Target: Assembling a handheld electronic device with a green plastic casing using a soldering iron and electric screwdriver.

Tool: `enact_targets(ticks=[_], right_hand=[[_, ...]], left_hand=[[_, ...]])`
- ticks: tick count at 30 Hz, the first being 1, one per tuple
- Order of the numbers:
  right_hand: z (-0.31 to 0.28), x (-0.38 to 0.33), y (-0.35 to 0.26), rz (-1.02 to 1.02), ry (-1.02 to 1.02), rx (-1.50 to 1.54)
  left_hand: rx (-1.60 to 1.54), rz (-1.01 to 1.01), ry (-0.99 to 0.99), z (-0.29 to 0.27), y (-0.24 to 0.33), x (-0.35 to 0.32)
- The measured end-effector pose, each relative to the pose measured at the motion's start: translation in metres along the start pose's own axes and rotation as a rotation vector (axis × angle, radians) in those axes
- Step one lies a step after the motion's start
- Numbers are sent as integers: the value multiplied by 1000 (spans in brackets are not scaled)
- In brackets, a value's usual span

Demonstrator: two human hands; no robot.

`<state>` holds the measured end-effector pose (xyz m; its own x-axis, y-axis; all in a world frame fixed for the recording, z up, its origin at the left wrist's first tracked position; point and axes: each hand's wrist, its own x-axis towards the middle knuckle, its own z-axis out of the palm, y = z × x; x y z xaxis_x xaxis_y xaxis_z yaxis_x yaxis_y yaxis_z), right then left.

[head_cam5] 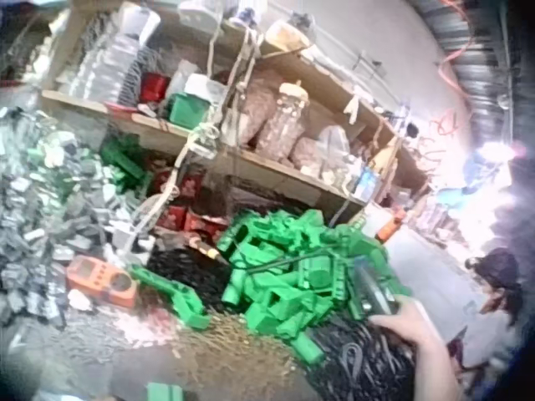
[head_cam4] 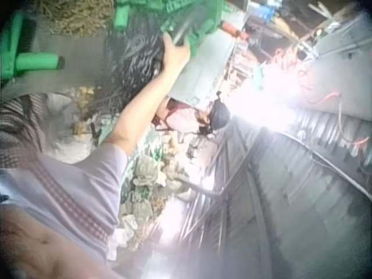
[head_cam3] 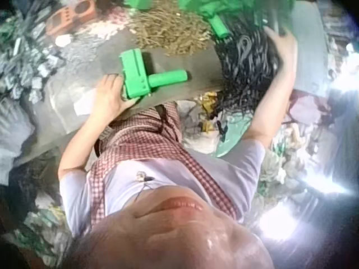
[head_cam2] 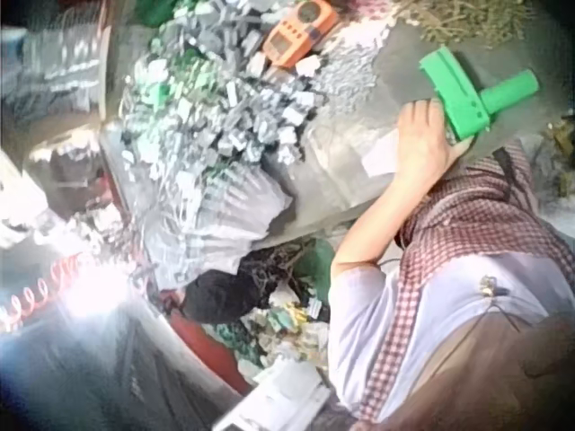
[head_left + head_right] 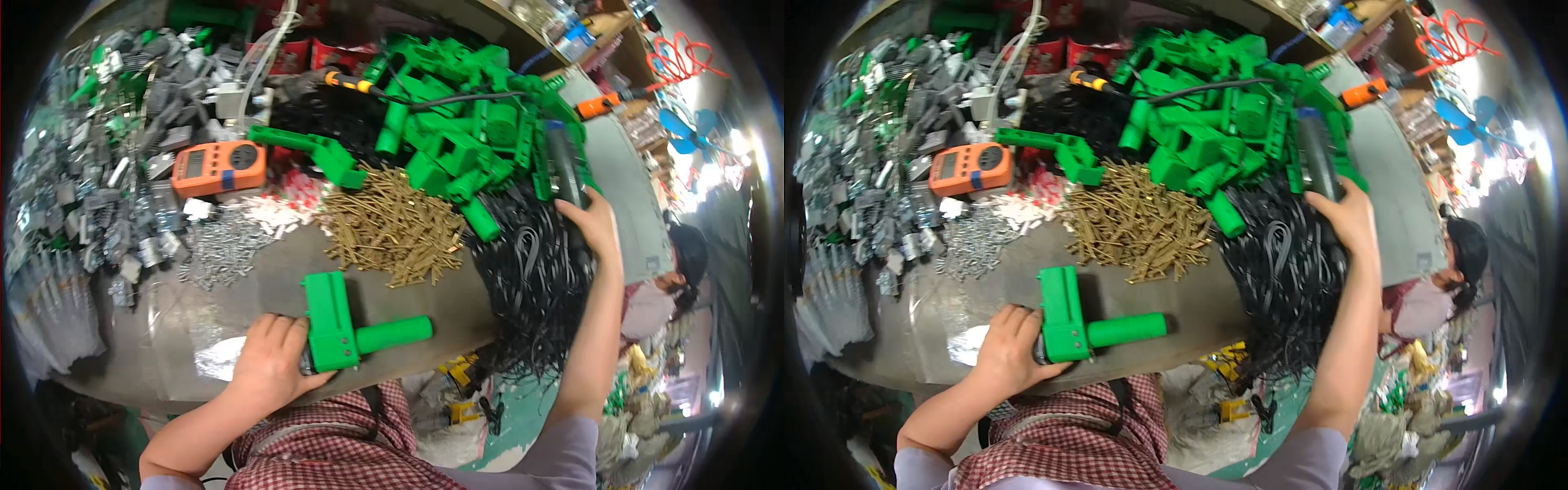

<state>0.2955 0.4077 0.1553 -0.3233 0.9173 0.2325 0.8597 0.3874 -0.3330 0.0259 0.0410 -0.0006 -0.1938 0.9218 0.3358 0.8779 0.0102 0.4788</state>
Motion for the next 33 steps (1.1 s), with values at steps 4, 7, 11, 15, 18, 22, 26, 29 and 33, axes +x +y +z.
enact_targets(ticks=[4, 7, 11, 15, 18, 22, 26, 29, 33], right_hand=[[-10, -43, -17, 133, -19, 716], [27, -86, -28, 109, -203, 1637], [93, -130, -59, -101, -334, 1860], [124, -153, -81, -12, -366, 1882], [134, -159, -69, 82, -376, 2090], [138, -177, -64, 88, -334, 2258], [140, -187, -65, 205, -271, 2275], [143, -191, -69, 226, -296, 2341], [150, -193, -63, 160, -325, 2459]], left_hand=[[6, 37, 4, 1, 0, -9], [5, -8, -59, 2, -2, -11], [23, -21, -80, 1, -1, -11], [50, 56, -37, -2, -4, -8], [103, 52, -61, -2, -5, -6], [53, 14, -82, 0, -4, -7], [58, 40, -71, -1, -2, -9], [68, 61, -63, 0, -2, -9], [69, 69, -68, 0, -3, -9]])
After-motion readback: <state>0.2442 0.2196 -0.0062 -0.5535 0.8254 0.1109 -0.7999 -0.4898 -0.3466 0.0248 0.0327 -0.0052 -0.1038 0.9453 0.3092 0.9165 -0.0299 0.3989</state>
